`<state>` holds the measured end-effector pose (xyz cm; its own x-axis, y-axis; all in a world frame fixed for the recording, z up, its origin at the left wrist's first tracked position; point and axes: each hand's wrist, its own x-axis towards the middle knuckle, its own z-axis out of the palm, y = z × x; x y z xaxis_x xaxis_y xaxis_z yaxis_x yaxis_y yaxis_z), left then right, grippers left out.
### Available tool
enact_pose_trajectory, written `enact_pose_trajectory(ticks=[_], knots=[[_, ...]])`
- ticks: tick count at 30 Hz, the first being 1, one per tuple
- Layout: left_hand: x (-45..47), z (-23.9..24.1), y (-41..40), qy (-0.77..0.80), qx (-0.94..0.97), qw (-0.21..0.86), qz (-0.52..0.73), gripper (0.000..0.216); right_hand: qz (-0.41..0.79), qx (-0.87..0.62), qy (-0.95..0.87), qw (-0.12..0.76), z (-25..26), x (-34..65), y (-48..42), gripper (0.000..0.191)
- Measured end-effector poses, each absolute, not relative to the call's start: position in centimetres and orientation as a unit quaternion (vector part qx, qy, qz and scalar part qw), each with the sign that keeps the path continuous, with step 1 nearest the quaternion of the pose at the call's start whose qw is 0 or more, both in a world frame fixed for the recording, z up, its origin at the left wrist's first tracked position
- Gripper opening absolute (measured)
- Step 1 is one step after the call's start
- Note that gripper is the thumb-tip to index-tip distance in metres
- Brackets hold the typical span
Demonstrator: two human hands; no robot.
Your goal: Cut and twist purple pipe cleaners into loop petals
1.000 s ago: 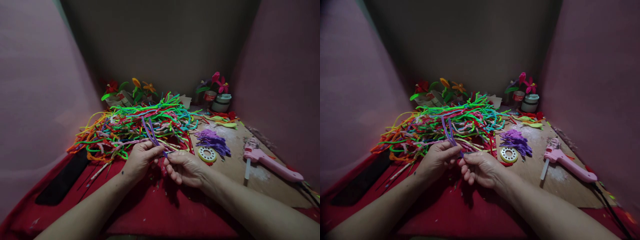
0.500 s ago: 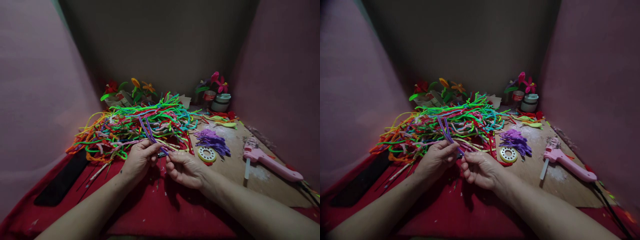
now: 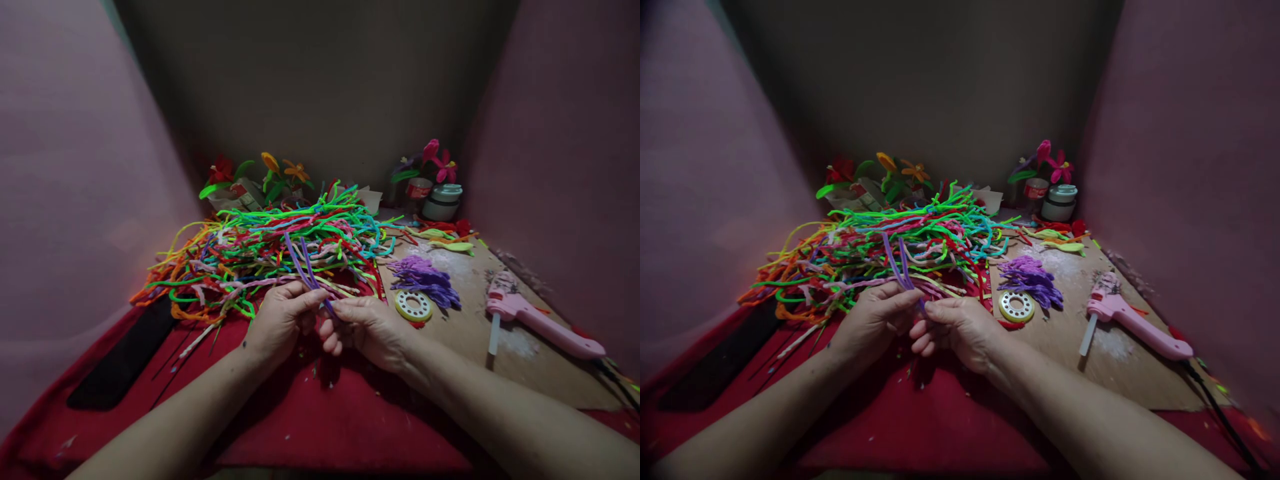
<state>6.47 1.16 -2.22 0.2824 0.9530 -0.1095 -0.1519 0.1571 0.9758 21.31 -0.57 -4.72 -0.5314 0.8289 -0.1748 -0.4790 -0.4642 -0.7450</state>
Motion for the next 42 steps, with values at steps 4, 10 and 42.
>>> enact_pose_trajectory(ticks=[4,10,42], knots=[[6.5,-2.4,1.3,0.407,0.482,0.653,0.419,0.018,0.79,-0.306,-0.336,0.412,-4.9,21.3,-0.4,0.017],[6.3,-2.4,1.9,0.404,0.478,0.649,0.433,0.017,0.768,-0.329,-0.361,0.415,-4.5,21.2,-0.7,0.02],[4.5,-2.1,1.8,0.256,0.89,0.026,0.375,0.019,0.697,-0.386,-0.44,0.414,-3.6,21.3,-0.8,0.018]])
